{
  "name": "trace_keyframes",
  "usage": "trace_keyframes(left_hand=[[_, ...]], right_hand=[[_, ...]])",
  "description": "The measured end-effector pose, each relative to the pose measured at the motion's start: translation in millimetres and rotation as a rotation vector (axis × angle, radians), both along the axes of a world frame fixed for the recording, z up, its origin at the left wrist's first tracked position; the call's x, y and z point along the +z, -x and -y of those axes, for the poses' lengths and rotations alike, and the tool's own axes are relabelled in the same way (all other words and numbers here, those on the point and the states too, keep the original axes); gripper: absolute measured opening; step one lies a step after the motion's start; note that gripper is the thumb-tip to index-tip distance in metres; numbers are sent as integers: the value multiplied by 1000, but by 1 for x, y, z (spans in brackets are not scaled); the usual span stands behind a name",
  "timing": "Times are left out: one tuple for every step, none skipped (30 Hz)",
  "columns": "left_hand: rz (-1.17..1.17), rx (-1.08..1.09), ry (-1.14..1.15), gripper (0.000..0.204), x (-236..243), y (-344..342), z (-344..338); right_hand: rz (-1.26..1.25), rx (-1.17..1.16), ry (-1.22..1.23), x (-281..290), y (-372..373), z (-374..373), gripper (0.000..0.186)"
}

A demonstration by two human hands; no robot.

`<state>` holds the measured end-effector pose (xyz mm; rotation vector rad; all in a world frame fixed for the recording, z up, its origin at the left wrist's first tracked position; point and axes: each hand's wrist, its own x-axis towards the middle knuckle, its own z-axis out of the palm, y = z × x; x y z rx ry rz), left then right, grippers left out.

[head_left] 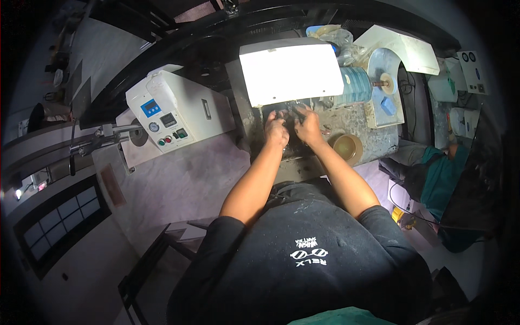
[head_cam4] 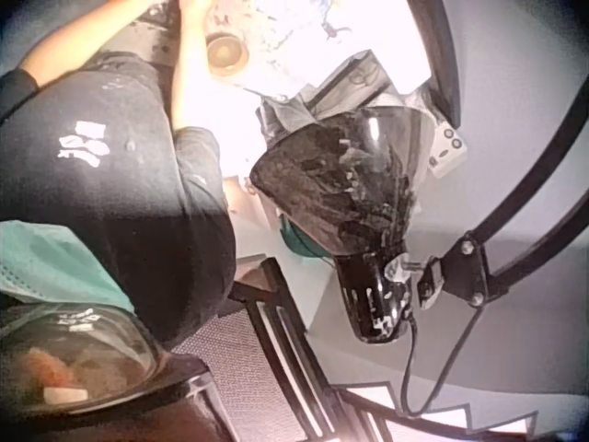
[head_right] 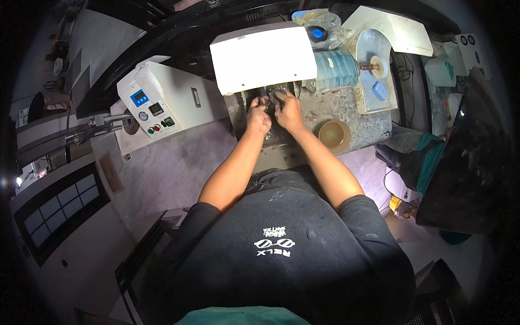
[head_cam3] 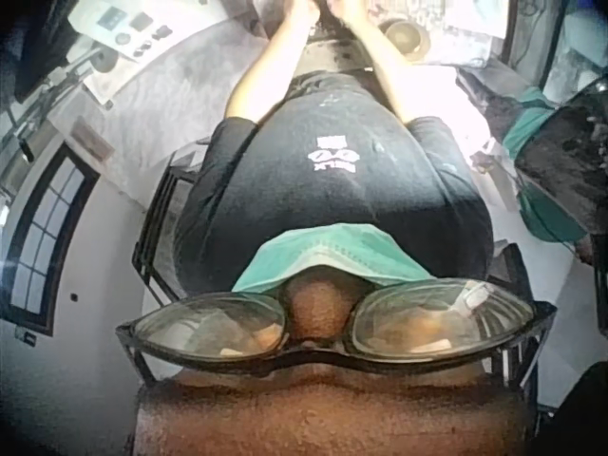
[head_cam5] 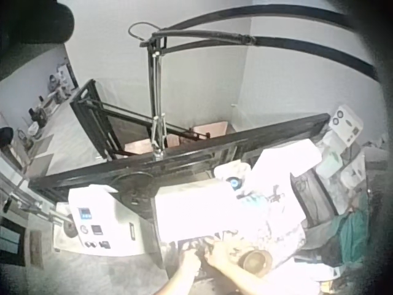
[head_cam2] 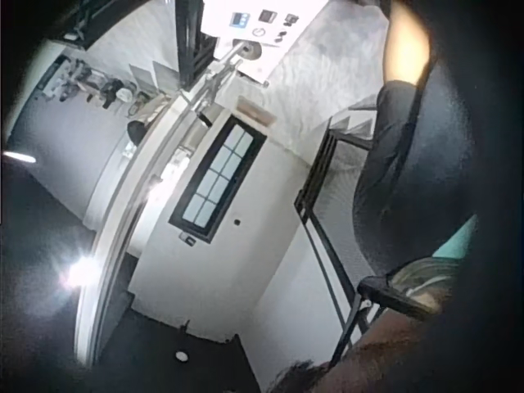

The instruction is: The person holds a dental prosthesis with both hands and presses it against a rotating polishing wheel inside a splash hood, shifting the prosthesis to polish different surfaces.

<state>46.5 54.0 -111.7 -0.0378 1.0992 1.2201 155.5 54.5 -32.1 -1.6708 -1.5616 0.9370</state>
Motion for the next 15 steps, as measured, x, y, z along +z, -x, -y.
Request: trace_keyframes(left_hand=[[21,-44,52,30,3,2,-3],[42,-88,104,30,8,2,-4],[28,-92,113,31,11,-2,2],[25,-90,108,31,10,-3,2],[42,-89,71,32,9,-4,2],[58,-90,34,34,7,-4,1],[5,-90,119,36,6,-1,-5],[32,-27,85,37,10,-3,-9],[19,-3,116,34,5,-1,-9],[5,23,140,33,5,1,-13],[-26,19,181,34,6,0,-15],[-24,12,178,34,6,-2,-19],[-75,50,171,34,4,0,-19],[-125,89,164,35,2,1,-19],[-178,154,85,32,-1,0,-20]], right_hand=[[89,-21,-56,4,2,-4,36],[91,-25,-53,4,0,0,36],[80,-23,-52,3,-3,7,36],[63,-15,-60,0,-4,9,36],[173,-28,-223,-2,-4,11,37],[170,-29,-227,-6,-7,6,37],[120,-14,-152,5,-3,1,37],[78,-8,-81,11,-3,-5,37],[99,-18,-120,-6,0,-7,38],[123,-36,-39,-13,3,-12,37],[128,-48,-38,-20,3,-14,36],[133,-60,-36,-26,1,-16,36],[130,-57,-34,-24,3,-16,36],[41,-109,81,-23,5,-17,37],[-47,-161,196,-21,8,-17,38]])
